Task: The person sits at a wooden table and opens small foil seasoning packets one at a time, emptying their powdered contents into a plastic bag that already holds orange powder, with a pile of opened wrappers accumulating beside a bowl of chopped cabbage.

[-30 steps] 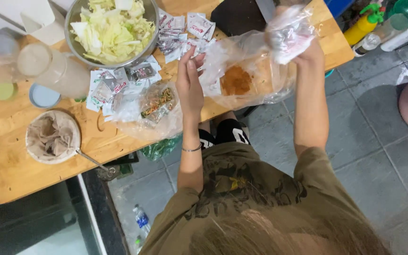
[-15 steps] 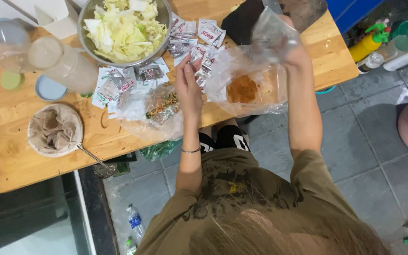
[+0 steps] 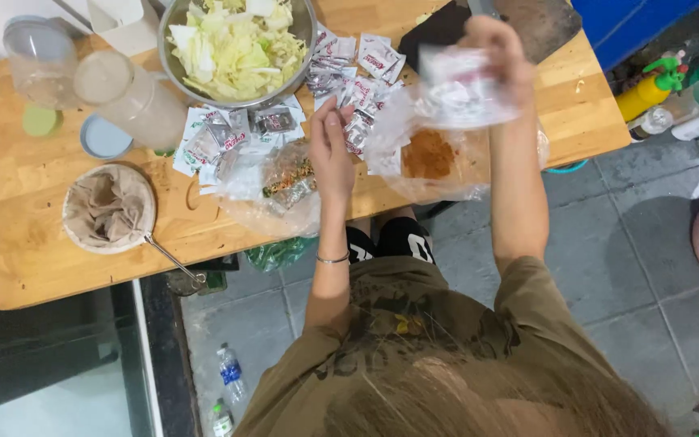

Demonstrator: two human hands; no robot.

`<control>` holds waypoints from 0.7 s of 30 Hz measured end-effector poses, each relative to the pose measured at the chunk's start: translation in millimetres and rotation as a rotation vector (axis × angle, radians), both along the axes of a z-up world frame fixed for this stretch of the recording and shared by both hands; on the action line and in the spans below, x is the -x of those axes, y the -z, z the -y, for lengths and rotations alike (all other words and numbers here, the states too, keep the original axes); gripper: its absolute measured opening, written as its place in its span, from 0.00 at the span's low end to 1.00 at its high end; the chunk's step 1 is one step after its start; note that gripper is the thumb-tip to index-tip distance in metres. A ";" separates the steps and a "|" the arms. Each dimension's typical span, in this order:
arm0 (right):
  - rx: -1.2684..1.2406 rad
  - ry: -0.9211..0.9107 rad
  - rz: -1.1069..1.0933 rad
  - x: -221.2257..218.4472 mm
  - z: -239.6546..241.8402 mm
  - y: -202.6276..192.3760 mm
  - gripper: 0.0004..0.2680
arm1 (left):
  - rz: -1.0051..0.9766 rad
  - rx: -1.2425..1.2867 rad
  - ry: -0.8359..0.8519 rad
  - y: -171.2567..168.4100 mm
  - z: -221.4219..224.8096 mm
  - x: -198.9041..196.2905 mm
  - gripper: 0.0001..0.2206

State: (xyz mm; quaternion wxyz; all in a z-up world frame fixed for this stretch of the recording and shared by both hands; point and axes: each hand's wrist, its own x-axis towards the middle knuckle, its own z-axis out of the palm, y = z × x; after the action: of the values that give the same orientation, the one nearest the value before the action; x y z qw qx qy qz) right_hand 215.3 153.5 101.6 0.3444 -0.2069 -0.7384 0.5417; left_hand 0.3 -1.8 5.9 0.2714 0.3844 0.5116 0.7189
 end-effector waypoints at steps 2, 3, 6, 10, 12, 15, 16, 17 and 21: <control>0.496 -0.630 -0.784 2.7 6.9 -5.1 0.05 | -0.027 -0.006 0.002 -7.2 4.6 -2.3 0.17; 0.497 -0.630 -0.783 0.1 -2.5 5.8 0.05 | -0.027 -0.006 0.002 -4.9 5.0 -2.5 0.17; -0.140 0.257 -0.068 -3.4 -17.9 21.0 0.16 | -0.023 -0.073 0.019 1.0 4.8 -1.1 0.17; 0.105 -0.074 -0.234 -7.5 -17.0 16.2 0.07 | -0.001 -0.029 0.020 0.1 5.2 1.3 0.18; 0.390 -0.477 -0.789 -13.6 -27.9 29.6 0.07 | 0.036 -0.032 0.037 -2.3 6.6 0.9 0.18; 0.388 0.273 -0.313 -9.3 -40.5 33.0 0.13 | 0.002 -0.087 0.023 -4.6 5.6 1.2 0.18; -0.117 0.389 -0.001 -3.6 -31.0 22.1 0.11 | 0.001 -0.060 0.020 -4.1 6.5 1.5 0.18; -0.620 0.492 0.315 2.2 -21.5 11.3 0.12 | -0.001 -0.033 0.016 -3.4 7.3 1.9 0.18; 0.532 -0.497 -0.715 3.4 -17.6 8.1 0.11 | -0.001 -0.023 0.009 -1.4 4.2 3.3 0.18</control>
State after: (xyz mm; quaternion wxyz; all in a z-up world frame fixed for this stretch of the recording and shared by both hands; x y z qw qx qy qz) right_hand 212.0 171.1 93.5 0.3717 0.0925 -0.4378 0.8134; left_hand -3.0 -6.1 7.3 0.2701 0.3901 0.5015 0.7235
